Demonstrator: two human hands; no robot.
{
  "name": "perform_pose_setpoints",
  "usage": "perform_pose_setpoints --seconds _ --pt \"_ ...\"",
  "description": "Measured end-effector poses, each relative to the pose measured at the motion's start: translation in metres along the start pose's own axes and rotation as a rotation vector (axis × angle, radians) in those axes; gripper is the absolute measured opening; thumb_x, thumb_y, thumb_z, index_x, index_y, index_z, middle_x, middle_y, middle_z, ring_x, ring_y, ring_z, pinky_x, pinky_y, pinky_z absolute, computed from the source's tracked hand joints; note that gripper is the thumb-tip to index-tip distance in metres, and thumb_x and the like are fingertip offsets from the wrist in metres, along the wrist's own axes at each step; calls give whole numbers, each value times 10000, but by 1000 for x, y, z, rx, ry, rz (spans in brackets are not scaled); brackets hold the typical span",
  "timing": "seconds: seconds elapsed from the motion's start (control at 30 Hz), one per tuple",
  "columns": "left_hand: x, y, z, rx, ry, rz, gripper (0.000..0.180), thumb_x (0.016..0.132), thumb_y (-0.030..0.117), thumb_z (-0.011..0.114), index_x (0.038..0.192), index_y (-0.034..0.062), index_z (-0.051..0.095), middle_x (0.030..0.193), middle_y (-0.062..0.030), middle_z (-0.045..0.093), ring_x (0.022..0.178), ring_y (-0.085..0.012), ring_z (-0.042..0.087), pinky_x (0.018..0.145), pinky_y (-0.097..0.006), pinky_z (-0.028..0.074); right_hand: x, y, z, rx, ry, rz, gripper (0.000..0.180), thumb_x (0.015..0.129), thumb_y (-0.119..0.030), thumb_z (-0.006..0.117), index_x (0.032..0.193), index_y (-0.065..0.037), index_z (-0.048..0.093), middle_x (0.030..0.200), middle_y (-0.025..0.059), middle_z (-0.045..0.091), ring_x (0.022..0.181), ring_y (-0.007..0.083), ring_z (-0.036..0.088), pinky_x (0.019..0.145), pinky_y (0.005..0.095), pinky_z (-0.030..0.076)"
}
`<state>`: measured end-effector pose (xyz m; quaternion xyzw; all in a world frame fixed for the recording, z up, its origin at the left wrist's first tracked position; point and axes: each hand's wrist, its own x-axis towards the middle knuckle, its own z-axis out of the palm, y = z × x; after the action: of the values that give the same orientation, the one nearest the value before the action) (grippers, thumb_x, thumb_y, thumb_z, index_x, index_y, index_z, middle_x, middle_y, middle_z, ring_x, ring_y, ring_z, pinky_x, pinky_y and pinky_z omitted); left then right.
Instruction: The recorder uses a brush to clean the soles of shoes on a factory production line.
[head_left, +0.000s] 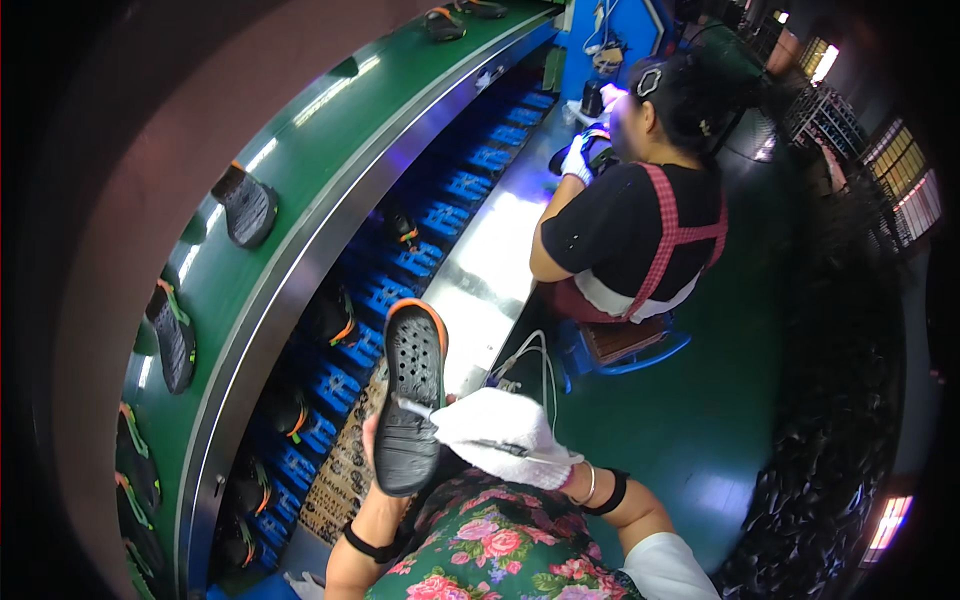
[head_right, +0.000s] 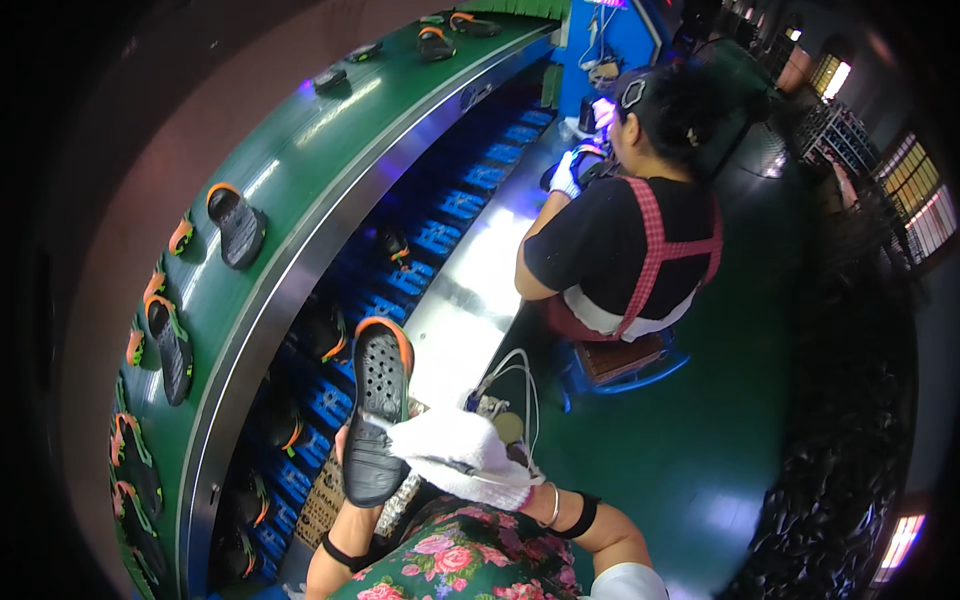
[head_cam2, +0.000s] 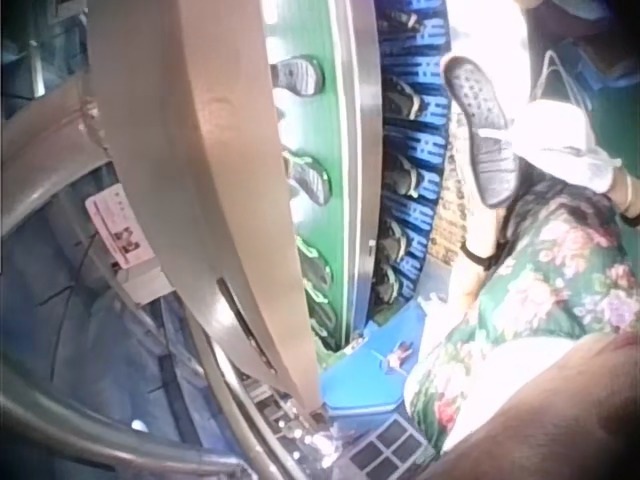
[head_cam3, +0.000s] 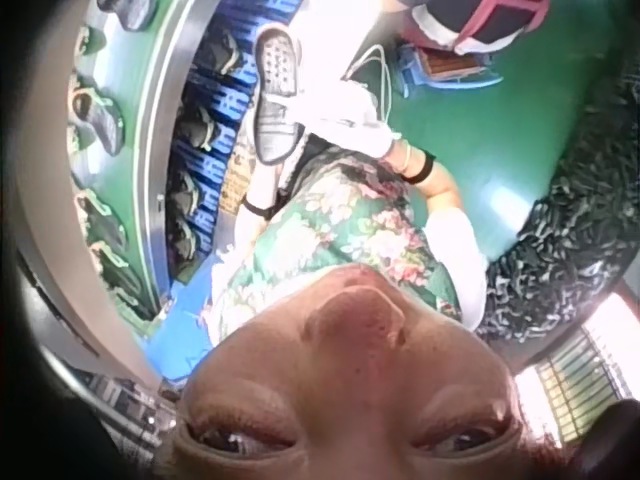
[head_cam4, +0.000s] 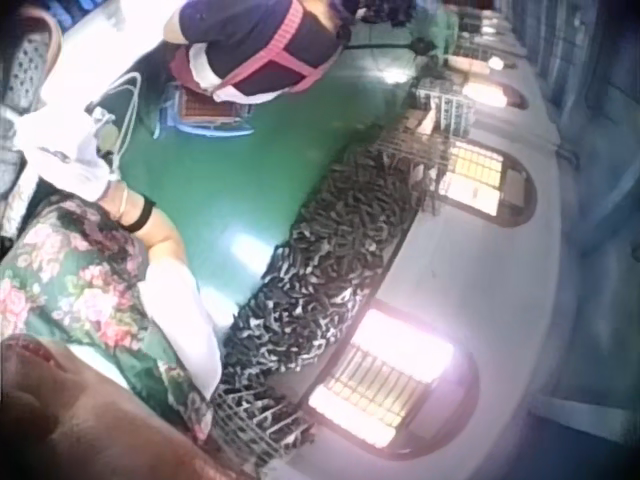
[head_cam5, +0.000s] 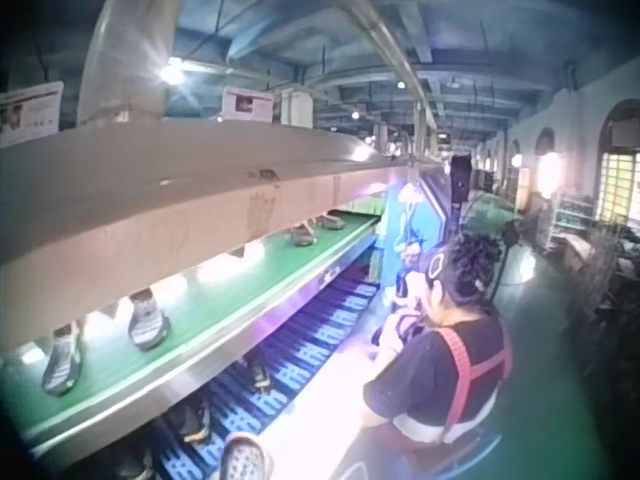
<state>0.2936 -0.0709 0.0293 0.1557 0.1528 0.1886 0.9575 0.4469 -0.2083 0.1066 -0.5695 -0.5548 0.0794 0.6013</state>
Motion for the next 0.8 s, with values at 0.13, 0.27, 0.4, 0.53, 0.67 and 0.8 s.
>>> perform_pose_setpoints --seconds 0.13,0.27,0.4,0.53,0.67,0.8 --pt "7 -14 4 -180 31 -85 863 908 656 502 1529 65 407 1547 -194 443 1391 -369 465 1180 -510 348 10 2 -6 -132 36 -78 212 778 -3 812 976 -63 771 964 81 758 864 227 722 755 331 578" --pt "18 -20 21 -420 4 -238 897 915 716 506 1533 75 397 1533 -175 462 1403 -354 457 1188 -558 328 20 7 -9 -190 51 -131 218 787 5 776 997 -51 762 1004 99 754 909 264 730 855 376 579" --pt "13 -22 8 -414 -4 -235 876 907 745 505 1502 104 451 1485 -174 520 1353 -367 513 1154 -576 371 36 2 -7 -229 -3 -154 240 753 25 790 979 -52 767 1026 103 760 923 284 723 810 370 574" --pt "6 -22 3 -157 134 -227 876 909 723 528 1516 100 430 1489 -179 514 1372 -370 496 1154 -578 374 38 6 5 -199 -27 -8 291 765 25 761 1044 -56 765 1046 103 761 973 271 726 818 363 567" --pt "-2 -19 3 141 142 -202 873 897 679 581 1519 88 422 1510 -184 491 1372 -368 497 1162 -573 367 20 5 35 399 135 294 314 782 13 752 1090 -48 758 1061 97 762 1003 255 724 855 366 563" --pt "-1 -20 -19 -139 -24 -185 840 933 673 555 1512 82 412 1473 -176 524 1325 -330 545 1132 -522 425 35 1 11 -104 -163 -158 300 842 -10 707 1140 -28 740 1159 123 734 1065 256 700 931 367 551"
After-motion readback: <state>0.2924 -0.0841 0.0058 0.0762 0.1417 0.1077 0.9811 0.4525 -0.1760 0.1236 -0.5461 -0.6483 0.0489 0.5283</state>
